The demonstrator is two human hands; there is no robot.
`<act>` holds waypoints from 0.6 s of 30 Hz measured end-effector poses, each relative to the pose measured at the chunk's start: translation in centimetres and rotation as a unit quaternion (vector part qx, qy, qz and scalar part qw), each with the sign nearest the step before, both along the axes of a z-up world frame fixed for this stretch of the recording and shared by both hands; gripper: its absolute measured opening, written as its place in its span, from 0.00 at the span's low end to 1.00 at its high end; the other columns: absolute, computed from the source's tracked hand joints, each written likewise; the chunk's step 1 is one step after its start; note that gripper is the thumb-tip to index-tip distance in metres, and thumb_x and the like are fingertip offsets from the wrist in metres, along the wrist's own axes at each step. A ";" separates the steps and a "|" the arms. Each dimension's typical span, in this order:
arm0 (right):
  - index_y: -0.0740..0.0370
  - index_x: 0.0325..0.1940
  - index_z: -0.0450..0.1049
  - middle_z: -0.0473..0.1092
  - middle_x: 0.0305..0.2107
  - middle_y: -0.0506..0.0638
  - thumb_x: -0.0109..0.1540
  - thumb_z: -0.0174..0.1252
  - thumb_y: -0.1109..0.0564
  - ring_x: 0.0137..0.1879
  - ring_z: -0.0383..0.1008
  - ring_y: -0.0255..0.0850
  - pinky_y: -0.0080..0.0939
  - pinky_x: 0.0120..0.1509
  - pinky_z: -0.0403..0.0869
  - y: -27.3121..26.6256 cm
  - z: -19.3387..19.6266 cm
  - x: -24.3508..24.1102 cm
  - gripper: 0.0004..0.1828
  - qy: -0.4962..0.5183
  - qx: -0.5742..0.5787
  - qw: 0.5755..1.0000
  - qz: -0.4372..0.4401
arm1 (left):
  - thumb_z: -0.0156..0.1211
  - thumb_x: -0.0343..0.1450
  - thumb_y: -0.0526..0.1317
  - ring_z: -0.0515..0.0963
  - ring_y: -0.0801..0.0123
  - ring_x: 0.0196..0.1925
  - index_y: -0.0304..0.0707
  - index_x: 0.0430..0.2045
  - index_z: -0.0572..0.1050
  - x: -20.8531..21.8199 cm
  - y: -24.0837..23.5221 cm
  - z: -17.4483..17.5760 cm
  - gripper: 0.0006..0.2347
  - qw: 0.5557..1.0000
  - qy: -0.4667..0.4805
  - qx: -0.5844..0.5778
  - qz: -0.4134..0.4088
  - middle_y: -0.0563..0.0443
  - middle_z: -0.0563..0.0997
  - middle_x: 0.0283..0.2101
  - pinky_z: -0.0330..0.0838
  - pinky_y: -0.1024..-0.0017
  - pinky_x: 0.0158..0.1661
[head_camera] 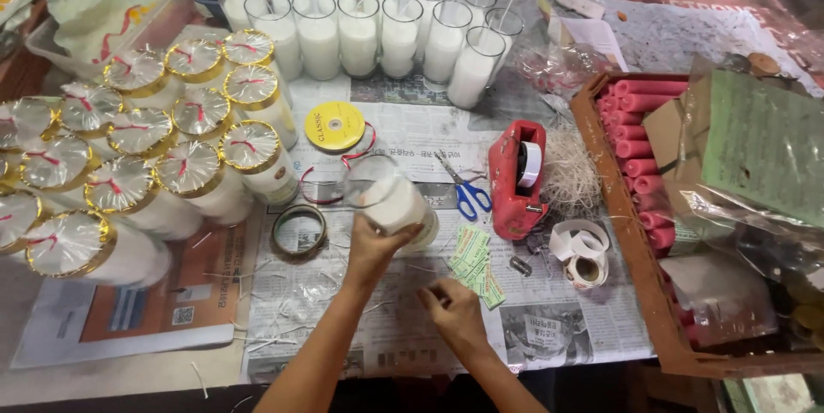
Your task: Applying labels and gold decorative bands to glass candles at a labeling station.
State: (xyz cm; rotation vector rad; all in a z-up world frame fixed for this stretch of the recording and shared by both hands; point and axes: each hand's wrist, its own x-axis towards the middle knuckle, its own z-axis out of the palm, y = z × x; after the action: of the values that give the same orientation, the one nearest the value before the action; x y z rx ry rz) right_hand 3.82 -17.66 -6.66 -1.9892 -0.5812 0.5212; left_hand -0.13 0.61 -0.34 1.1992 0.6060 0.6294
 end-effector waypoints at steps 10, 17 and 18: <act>0.53 0.26 0.81 0.76 0.22 0.43 0.58 0.67 0.55 0.28 0.74 0.33 0.34 0.32 0.71 -3.0 -0.7 -2.4 0.06 -0.100 0.058 0.991 0.073 | 0.77 0.53 0.55 0.73 0.54 0.60 0.40 0.61 0.63 3.0 2.3 -4.3 0.42 0.942 0.067 0.308 -0.114 0.41 0.73 0.58 0.69 0.60 0.59; 0.55 0.29 0.78 0.74 0.23 0.45 0.60 0.66 0.57 0.30 0.74 0.39 0.40 0.36 0.70 -2.0 -0.7 -3.9 0.06 -0.152 0.104 0.968 0.172 | 0.74 0.58 0.53 0.73 0.53 0.64 0.41 0.66 0.60 1.6 1.7 -3.0 0.41 0.941 0.076 0.307 -0.121 0.40 0.73 0.62 0.68 0.60 0.60; 0.57 0.29 0.77 0.74 0.23 0.46 0.60 0.66 0.59 0.29 0.74 0.40 0.40 0.36 0.70 -1.9 -0.4 -4.1 0.06 -0.140 0.117 0.964 0.191 | 0.73 0.59 0.51 0.73 0.52 0.64 0.42 0.66 0.60 1.4 1.5 -2.8 0.41 0.939 0.075 0.314 -0.117 0.40 0.73 0.63 0.69 0.60 0.59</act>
State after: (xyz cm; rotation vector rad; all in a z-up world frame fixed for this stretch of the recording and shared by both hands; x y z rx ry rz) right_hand -0.23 -19.54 -7.11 -1.7395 -1.1647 0.3797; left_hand 1.27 2.13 -3.15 1.9028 0.3817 0.5451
